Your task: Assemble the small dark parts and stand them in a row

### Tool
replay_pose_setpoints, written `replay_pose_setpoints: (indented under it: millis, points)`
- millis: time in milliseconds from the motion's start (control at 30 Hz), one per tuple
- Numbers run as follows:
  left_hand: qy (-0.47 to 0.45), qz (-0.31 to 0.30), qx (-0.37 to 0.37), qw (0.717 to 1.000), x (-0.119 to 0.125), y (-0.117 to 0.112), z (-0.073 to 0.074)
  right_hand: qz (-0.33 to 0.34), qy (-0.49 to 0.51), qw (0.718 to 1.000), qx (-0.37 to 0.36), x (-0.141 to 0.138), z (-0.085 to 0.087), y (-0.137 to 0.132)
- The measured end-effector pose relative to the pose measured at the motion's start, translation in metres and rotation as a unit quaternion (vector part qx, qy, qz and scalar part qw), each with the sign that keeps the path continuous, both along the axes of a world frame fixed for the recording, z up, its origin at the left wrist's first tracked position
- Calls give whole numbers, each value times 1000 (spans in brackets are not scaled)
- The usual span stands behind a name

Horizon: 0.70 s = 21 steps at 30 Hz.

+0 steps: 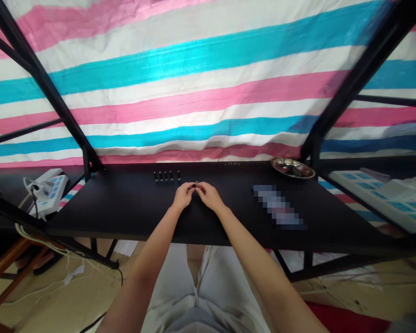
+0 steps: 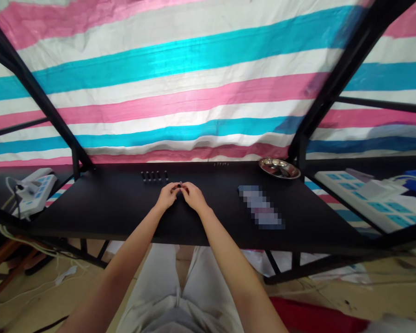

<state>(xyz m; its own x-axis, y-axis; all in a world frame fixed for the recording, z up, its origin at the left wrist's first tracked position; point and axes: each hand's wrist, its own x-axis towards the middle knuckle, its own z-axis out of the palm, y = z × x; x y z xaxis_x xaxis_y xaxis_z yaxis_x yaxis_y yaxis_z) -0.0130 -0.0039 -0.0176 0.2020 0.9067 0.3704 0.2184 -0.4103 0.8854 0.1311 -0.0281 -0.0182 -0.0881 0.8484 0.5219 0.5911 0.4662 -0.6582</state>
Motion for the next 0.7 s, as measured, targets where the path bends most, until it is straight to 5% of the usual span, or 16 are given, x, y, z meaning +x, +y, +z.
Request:
replay_pose_setpoints:
  millis: [200,333,533,700]
  points:
    - [136,43,68,987,5,5,5,3,77,997,-24,4,3,7]
    - [189,98,61,975,22,23,17,-98,122,986,-53,27,11,30]
    - [239,128,2,963,72,73,37,-212,34,964,-156,76,20,88]
    - [300,139,15,943,104,112,32,-227,-54,954,-187,93,16,123]
